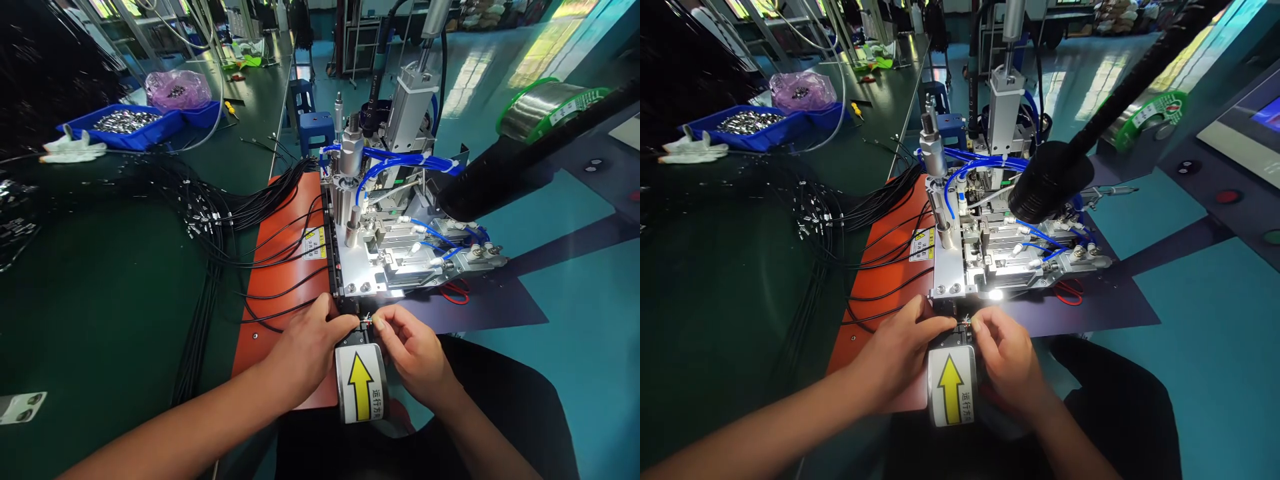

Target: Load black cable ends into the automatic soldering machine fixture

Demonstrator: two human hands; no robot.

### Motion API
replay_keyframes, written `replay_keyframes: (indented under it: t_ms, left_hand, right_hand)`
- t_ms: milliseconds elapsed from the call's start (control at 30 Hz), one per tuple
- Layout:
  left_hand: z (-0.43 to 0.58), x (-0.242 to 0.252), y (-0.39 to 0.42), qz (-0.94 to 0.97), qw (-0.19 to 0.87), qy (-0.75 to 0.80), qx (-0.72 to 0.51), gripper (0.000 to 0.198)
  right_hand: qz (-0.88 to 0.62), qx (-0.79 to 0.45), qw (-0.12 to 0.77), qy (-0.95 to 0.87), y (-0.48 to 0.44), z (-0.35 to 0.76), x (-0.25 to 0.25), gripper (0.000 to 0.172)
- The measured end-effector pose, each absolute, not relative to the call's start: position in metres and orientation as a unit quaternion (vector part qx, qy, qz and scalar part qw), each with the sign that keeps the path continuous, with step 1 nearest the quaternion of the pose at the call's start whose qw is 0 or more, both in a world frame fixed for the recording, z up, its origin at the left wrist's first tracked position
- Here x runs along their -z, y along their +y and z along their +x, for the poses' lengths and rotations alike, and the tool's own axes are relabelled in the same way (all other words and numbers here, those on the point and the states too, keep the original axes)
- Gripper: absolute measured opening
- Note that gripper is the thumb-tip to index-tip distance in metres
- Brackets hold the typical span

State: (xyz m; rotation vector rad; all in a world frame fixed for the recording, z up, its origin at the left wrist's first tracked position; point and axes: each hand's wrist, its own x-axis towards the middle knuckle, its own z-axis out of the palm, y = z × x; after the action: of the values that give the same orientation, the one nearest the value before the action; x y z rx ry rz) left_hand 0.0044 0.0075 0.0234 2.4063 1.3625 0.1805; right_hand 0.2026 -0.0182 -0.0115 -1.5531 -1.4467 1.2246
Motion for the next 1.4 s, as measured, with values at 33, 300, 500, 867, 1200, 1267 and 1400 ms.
replay_keyframes:
  t_ms: [33, 300, 500, 867, 1200, 1267, 1400]
  left_hand:
    - [0.004, -0.023, 0.007, 0.854, 0.183, 0.482, -0.066, 0.032]
    - [0.003, -0.019, 0.006, 0.863, 0.172, 0.469, -0.079, 0.030]
    - [0.002, -0.018, 0.006, 0.865, 0.168, 0.467, -0.073, 0.033]
    - [0.003, -0.020, 0.006, 0.864, 0.169, 0.472, -0.051, 0.032]
    - [0.001, -0.023, 0.007, 0.873, 0.163, 0.459, -0.041, 0.034]
    - [0.001, -0.025, 0.008, 0.873, 0.164, 0.457, -0.036, 0.033]
    - [0.002, -0.028, 0.008, 0.873, 0.166, 0.458, -0.024, 0.037]
  right_hand:
    - [-0.596, -0.469, 0.338, -0.557, -0.018, 0.202, 0.012, 0.021]
    - [-0.597, -0.474, 0.330, -0.557, -0.019, 0.205, 0.010, 0.024]
    - [-0.591, -0.458, 0.323, -0.581, -0.016, 0.206, 0.002, 0.021]
    - [-0.607, -0.511, 0.318, -0.519, -0.019, 0.205, 0.006, 0.029]
    - [-0.581, -0.247, 0.337, -0.698, -0.030, 0.207, 0.009, 0.010]
    - [-0.563, -0.224, 0.343, -0.718, -0.031, 0.207, 0.011, 0.010]
    - [-0.547, -0.192, 0.342, -0.740, -0.032, 0.207, 0.016, 0.011]
